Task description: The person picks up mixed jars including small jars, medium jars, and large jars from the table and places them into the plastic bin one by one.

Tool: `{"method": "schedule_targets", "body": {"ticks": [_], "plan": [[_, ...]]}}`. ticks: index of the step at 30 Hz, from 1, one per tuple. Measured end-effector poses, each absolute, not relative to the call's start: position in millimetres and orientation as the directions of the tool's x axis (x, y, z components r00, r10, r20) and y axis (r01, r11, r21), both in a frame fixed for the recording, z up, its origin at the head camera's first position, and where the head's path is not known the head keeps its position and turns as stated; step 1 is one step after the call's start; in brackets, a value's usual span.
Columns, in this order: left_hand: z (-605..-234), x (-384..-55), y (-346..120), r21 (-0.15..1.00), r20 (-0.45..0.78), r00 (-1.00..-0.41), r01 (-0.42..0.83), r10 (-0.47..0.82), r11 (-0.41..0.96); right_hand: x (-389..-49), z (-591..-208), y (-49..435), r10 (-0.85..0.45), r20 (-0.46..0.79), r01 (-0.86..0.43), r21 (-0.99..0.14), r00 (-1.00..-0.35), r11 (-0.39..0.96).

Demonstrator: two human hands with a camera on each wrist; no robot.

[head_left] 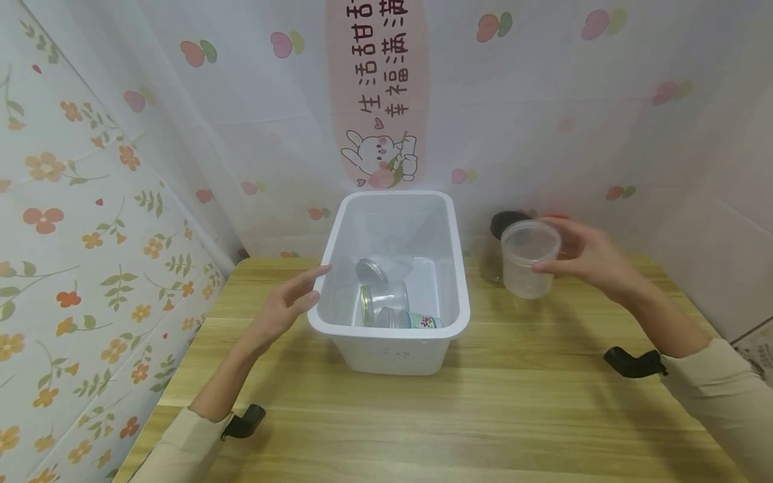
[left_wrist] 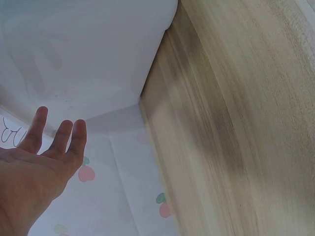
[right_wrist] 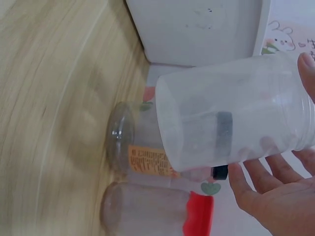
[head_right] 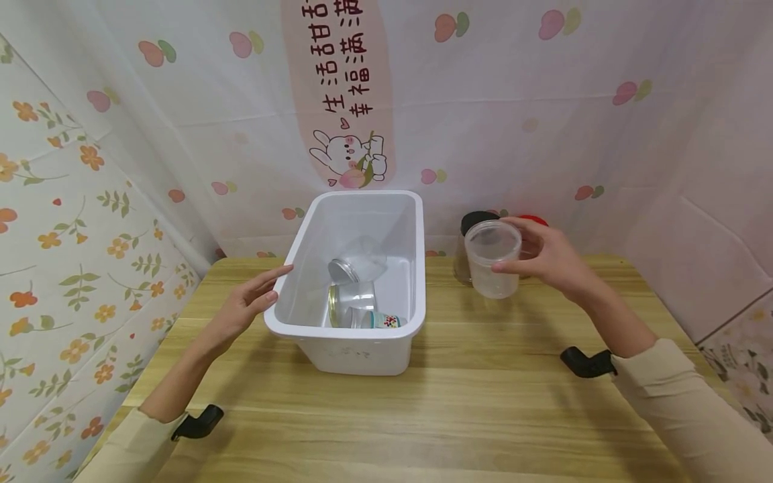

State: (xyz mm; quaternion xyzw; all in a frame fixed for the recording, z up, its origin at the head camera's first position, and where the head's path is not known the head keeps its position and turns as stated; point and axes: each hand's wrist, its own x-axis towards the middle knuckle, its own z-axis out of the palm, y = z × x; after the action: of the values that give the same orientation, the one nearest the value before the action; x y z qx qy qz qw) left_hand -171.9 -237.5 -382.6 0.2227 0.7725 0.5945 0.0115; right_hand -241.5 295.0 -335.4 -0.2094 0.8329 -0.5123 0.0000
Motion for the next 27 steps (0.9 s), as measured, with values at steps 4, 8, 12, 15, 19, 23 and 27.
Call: {"method": "schedule_targets", "body": {"ticks": [4, 8, 12, 15, 19, 23, 27], "plan": [[-383, -172, -238, 0.923, 0.246, -0.901, 0.33, 0.357, 0.196, -243, -334, 291, -0.353, 0.217, -0.353, -0.852, -0.91, 0.387], [-383, -172, -238, 0.925, 0.246, -0.9, 0.329, 0.359, 0.192, -244, -331, 288, -0.352, 0.225, -0.362, -0.845, -0.909, 0.394], [-383, -172, -238, 0.927, 0.246, -0.9, 0.327, 0.361, 0.185, -244, -328, 284, -0.348, 0.223, -0.363, -0.836, -0.91, 0.412], [-382, -172, -237, 0.927, 0.244, -0.902, 0.325, 0.357, 0.189, -244, -325, 282, -0.352, 0.223, -0.365, -0.835, -0.909, 0.412], [-382, -172, -237, 0.924, 0.241, -0.905, 0.324, 0.35, 0.204, -243, -319, 280, -0.357, 0.232, -0.371, -0.841, -0.905, 0.394], [-382, -171, -237, 0.925, 0.239, -0.906, 0.322, 0.35, 0.203, -242, -313, 278, -0.356, 0.237, -0.374, -0.84, -0.904, 0.392], [-381, -171, -237, 0.925, 0.241, -0.903, 0.324, 0.355, 0.196, -241, -307, 276, -0.352, 0.234, -0.37, -0.843, -0.906, 0.391]]}}
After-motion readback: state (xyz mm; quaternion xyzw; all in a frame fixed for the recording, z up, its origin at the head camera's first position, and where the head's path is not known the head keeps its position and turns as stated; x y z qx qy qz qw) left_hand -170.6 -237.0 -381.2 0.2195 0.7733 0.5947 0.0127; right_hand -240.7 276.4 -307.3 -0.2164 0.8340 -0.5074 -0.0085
